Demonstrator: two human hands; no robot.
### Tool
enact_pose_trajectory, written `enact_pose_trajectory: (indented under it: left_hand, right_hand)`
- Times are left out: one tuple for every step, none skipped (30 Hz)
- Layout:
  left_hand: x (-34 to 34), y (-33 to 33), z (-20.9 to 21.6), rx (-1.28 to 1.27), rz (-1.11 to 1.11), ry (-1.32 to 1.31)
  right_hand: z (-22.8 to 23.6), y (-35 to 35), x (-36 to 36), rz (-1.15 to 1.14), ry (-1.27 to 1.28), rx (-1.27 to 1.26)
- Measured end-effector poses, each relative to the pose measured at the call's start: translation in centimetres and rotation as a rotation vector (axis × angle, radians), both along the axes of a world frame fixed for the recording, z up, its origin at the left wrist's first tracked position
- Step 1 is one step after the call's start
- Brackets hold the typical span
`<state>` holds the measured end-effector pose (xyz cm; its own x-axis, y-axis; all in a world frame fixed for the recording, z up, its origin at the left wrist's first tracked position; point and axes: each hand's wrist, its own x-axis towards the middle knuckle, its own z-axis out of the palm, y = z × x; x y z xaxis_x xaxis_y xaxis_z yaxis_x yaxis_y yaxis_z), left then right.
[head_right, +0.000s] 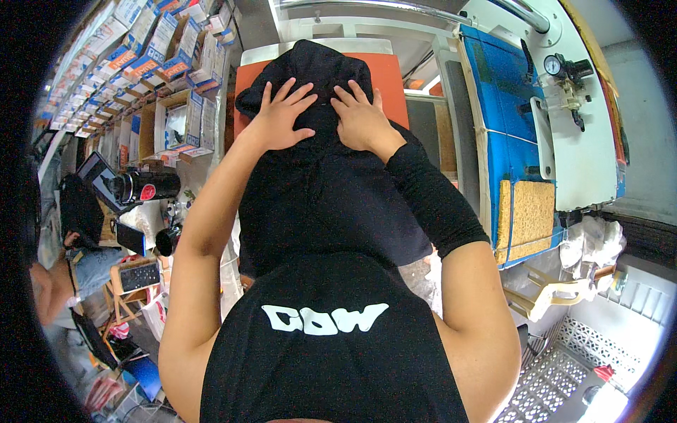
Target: The person measures a black hoodie with a tape measure, then folds it neatly on a heat press. They handle the garment and tape measure throughout the process.
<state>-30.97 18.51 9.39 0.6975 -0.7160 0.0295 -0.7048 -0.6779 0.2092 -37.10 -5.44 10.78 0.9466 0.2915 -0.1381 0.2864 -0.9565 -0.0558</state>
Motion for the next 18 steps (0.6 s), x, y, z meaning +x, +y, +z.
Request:
enact_pose_trajectory:
  left_hand:
    - [-0.6,-0.4,0.2,-0.094,0.020,0.015]
    - [-1.1,-0.8,0.4,-0.116,0.029,0.003]
    - [-1.5,-1.3,0.5,-0.124,0.046,-0.015]
    - [-2.1,-1.5,0.6,-0.107,0.076,0.001]
    - [-2.6,-1.7,0.7,-0.248,0.075,-0.051]
    - [-3.6,-1.5,1.0,-0.421,0.075,-0.190]
    - [-4.7,-1.1,1.2,-0.625,0.096,-0.229]
    - [-5.9,-0.4,1.4,-0.796,0.114,-0.258]
    - [-7.4,0.5,1.5,-0.914,0.161,-0.229]
    - [-9.4,1.5,1.5,-0.996,0.211,-0.235]
    - [-11.9,3.5,1.2,-1.003,0.266,-0.218]
    - [-13.7,4.8,0.9,-1.021,0.291,-0.204]
    - [-15.8,6.5,0.1,-1.025,0.337,-0.214]
    - [-18.1,8.8,-0.9,-1.018,0.381,-0.200]
    - [-20.2,10.7,-2.0,-0.936,0.477,-0.191]
    - [-22.4,12.8,-3.2,-0.863,0.570,-0.179]
    - [-24.7,14.9,-4.5,-0.826,0.694,-0.177]
    - [-26.7,16.7,-5.7,-0.788,0.866,-0.227]
  right_hand:
    - [0.1,0.3,-0.1,-0.005,-0.014,0.001]
    - [0.2,0.5,0.0,0.010,-0.050,0.027]
    - [0.2,0.8,0.2,-0.016,-0.070,0.012]
    - [0.3,0.9,0.2,-0.007,-0.116,0.025]
    - [0.2,1.3,0.8,0.027,-0.118,0.035]
    - [0.3,1.5,0.7,0.090,-0.237,0.104]
    - [0.4,1.8,0.9,0.110,-0.302,0.174]
    - [0.4,1.8,0.5,0.140,-0.376,0.244]
    - [0.4,1.9,0.1,0.140,-0.421,0.319]
    - [0.4,1.7,-0.6,0.108,-0.434,0.338]
    - [0.2,1.6,-1.5,0.109,-0.450,0.376]
    - [0.1,1.4,-2.7,0.077,-0.488,0.375]
    - [-0.2,1.1,-4.4,0.087,-0.491,0.406]
    - [-0.3,0.8,-6.2,0.070,-0.488,0.406]
    - [-0.4,0.4,-7.7,0.054,-0.484,0.422]
    - [-0.6,0.1,-9.5,0.033,-0.491,0.427]
    - [-0.9,0.1,-11.2,0.001,-0.497,0.425]
    - [-1.1,0.1,-12.6,0.005,-0.487,0.446]
